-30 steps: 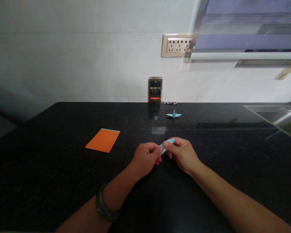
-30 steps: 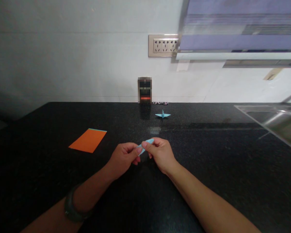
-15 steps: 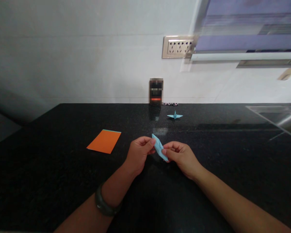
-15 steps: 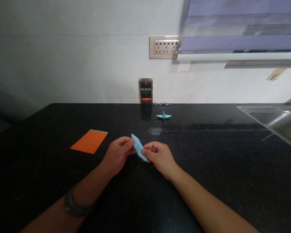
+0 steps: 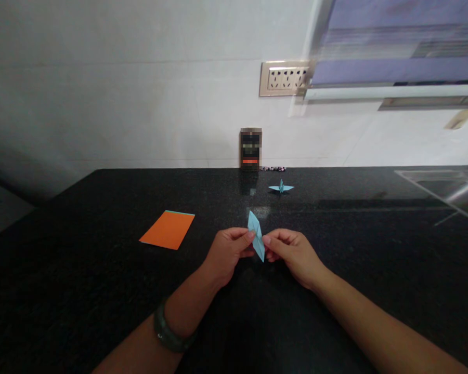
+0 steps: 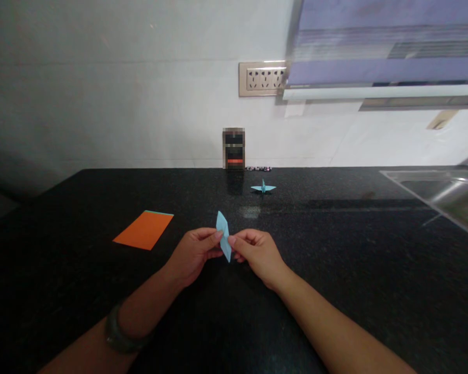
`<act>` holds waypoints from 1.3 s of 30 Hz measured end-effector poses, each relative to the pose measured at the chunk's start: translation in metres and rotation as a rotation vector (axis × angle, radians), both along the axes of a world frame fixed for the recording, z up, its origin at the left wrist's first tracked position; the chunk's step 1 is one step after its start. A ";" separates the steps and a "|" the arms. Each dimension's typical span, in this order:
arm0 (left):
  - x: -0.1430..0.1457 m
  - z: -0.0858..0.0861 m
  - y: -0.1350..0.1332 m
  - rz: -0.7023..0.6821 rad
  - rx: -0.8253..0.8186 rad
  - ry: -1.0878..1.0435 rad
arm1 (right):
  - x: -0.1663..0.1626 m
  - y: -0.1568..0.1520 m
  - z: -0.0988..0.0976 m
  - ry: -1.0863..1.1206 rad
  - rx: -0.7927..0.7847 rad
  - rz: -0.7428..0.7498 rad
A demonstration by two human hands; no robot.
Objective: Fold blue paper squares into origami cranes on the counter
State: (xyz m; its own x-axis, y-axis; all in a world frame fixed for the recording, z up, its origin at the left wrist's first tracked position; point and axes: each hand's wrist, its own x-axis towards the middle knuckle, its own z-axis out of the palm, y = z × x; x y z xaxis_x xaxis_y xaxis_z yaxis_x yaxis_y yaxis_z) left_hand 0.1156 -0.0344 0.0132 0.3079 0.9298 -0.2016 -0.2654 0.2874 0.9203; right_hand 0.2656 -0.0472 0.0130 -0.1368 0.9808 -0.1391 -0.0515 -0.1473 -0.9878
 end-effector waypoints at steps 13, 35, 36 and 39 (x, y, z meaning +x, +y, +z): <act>-0.001 -0.001 0.000 -0.011 -0.154 0.004 | 0.012 0.005 -0.004 -0.283 0.278 0.077; 0.001 -0.001 0.000 -0.004 -0.190 0.062 | 0.018 0.004 0.001 -0.486 0.774 0.335; 0.002 -0.001 -0.001 -0.007 -0.174 0.077 | 0.018 0.004 0.001 -0.481 0.773 0.335; 0.003 0.000 -0.002 -0.022 -0.131 0.113 | 0.018 0.004 0.002 -0.480 0.787 0.319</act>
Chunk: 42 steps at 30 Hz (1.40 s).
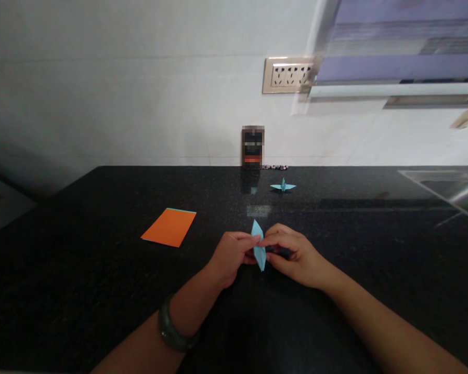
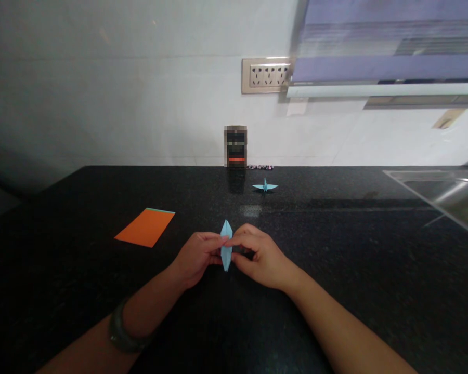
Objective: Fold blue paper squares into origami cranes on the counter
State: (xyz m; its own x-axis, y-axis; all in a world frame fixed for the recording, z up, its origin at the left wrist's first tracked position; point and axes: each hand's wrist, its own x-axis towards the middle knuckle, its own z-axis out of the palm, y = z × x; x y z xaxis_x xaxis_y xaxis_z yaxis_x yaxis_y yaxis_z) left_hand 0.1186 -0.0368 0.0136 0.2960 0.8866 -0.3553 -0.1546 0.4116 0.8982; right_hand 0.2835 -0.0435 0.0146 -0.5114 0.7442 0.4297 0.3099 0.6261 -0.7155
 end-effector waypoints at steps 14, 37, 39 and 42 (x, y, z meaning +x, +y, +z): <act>0.000 -0.005 0.002 -0.008 -0.047 -0.155 | -0.001 0.001 0.000 -0.015 0.155 -0.046; 0.000 -0.002 -0.001 -0.018 0.039 -0.167 | 0.001 0.001 0.001 -0.068 0.318 -0.122; 0.000 -0.001 -0.001 0.004 0.043 -0.178 | 0.002 0.001 0.001 -0.090 0.359 -0.120; 0.001 -0.001 0.000 0.031 0.047 -0.188 | 0.002 0.000 0.000 -0.098 0.394 -0.125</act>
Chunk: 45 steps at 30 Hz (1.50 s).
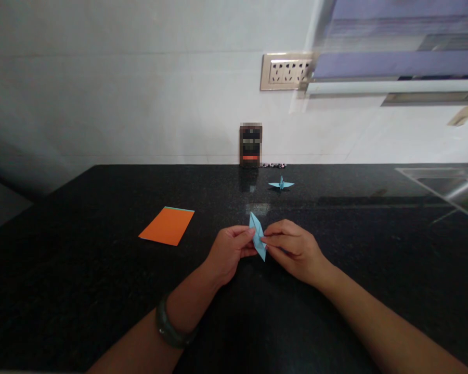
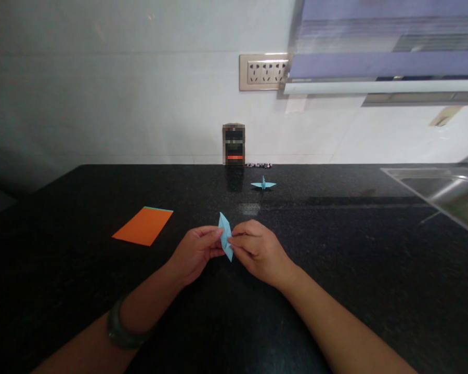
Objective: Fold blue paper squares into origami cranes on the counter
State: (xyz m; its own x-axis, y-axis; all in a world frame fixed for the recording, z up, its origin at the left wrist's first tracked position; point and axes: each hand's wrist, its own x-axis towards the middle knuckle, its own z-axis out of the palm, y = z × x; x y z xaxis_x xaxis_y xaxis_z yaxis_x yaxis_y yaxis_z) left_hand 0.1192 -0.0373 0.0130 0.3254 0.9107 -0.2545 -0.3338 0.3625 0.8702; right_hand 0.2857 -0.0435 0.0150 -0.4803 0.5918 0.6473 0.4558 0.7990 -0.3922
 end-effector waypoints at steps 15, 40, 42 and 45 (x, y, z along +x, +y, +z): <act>0.000 -0.002 0.001 -0.004 0.089 0.078 | -0.003 0.000 0.000 0.028 -0.121 -0.029; 0.002 -0.001 0.000 0.078 0.102 0.106 | -0.021 -0.002 -0.009 0.574 -0.847 -0.187; 0.002 -0.001 0.000 0.106 0.096 0.138 | -0.022 -0.003 -0.009 0.577 -0.822 -0.196; 0.002 -0.001 -0.001 0.127 0.147 0.189 | -0.023 -0.005 -0.009 0.532 -0.785 -0.184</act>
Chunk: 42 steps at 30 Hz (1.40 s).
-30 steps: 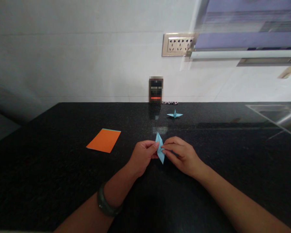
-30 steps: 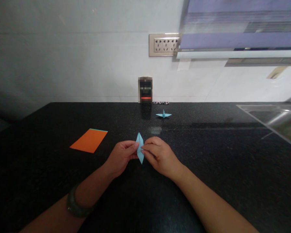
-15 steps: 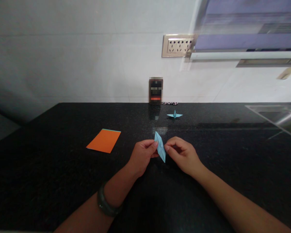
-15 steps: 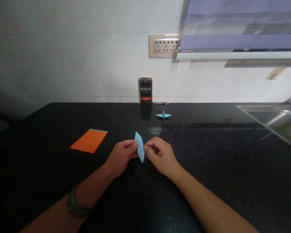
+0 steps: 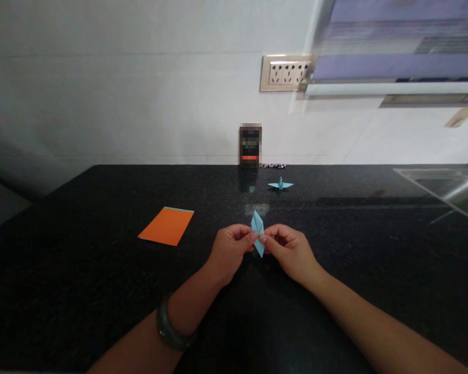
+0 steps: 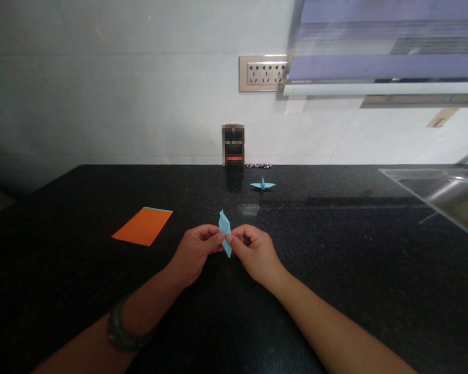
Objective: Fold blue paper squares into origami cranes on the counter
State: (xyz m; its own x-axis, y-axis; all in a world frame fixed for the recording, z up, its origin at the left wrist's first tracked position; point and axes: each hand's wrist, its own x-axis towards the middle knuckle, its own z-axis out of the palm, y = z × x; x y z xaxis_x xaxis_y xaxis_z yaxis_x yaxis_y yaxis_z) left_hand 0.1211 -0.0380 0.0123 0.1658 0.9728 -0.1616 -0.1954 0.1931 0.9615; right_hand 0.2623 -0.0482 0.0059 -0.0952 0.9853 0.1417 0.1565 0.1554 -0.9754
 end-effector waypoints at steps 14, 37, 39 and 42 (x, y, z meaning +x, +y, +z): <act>0.002 -0.002 -0.002 0.108 0.166 0.179 | 0.001 -0.003 -0.001 -0.323 0.262 -0.133; 0.004 -0.001 -0.002 0.061 0.061 0.010 | 0.001 -0.002 -0.004 -0.232 0.146 -0.109; 0.005 -0.001 -0.002 0.058 0.050 0.024 | 0.000 -0.003 -0.003 -0.228 0.146 -0.116; 0.004 -0.001 -0.001 0.028 0.054 0.090 | 0.000 -0.004 -0.003 -0.240 0.158 -0.140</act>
